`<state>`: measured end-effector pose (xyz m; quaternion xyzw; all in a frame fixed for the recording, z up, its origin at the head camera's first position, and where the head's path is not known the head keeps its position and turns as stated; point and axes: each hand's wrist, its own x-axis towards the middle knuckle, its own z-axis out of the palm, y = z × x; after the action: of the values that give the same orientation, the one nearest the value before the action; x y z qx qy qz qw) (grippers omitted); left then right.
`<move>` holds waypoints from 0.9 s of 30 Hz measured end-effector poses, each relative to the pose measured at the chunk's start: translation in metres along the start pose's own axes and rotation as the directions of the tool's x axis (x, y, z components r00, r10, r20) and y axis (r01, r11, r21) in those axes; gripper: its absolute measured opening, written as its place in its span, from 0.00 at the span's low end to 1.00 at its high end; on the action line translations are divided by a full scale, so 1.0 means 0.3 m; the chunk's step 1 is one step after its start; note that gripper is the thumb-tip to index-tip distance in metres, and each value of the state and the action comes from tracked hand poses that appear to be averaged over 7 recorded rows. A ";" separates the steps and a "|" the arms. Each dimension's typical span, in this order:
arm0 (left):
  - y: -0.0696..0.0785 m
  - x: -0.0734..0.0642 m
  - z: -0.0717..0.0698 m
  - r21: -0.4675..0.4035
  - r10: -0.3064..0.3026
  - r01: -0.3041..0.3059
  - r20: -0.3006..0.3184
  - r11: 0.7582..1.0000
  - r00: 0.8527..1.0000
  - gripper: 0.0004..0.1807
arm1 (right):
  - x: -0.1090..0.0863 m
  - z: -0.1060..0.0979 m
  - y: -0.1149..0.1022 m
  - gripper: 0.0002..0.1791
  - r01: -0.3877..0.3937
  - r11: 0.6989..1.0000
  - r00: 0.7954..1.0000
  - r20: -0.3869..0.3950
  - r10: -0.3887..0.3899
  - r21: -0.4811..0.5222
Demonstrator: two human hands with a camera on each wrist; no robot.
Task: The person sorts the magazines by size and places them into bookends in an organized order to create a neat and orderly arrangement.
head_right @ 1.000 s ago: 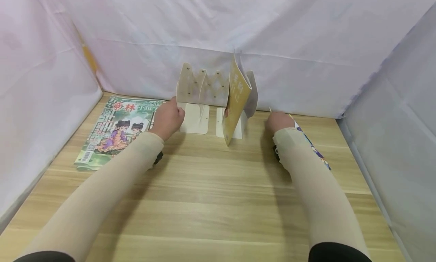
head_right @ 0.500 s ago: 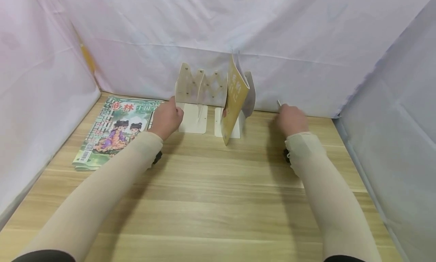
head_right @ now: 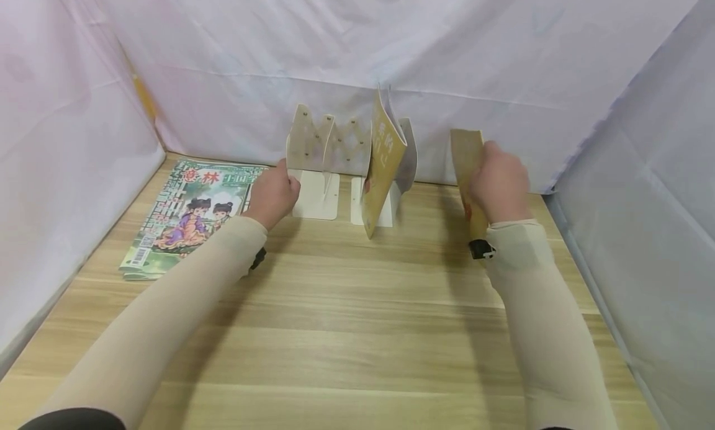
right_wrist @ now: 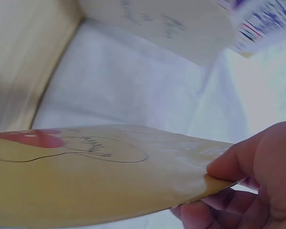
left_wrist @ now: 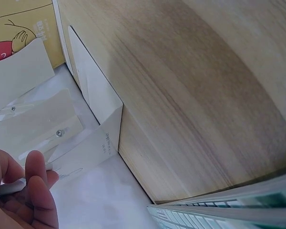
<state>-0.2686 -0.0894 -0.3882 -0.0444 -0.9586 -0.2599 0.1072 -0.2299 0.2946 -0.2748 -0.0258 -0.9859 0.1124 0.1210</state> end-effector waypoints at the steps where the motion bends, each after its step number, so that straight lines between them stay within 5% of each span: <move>1: -0.001 0.000 0.001 0.000 0.001 -0.001 0.002 1.000 1.000 0.26 | -0.006 -0.009 -0.001 0.15 -0.012 1.000 1.000 -0.018 0.013 0.023; 8: -0.007 0.005 0.008 0.019 0.025 -0.025 -0.018 0.999 1.000 0.25 | -0.044 -0.041 -0.019 0.17 -0.075 0.983 0.984 -0.150 0.100 0.165; 17: -0.011 0.007 0.012 0.018 0.032 -0.031 -0.021 0.999 0.999 0.25 | -0.091 -0.037 -0.049 0.14 -0.011 0.974 0.934 -0.345 0.090 0.226; 27: -0.007 0.003 0.006 0.021 0.035 -0.035 -0.024 0.999 0.999 0.25 | -0.128 -0.025 -0.065 0.13 -0.044 0.953 0.899 -0.405 0.169 0.301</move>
<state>-0.2700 -0.0903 -0.3905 -0.0569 -0.9589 -0.2486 0.1240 -0.1914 0.2742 -0.2723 -0.0863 -0.9062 0.2510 0.3292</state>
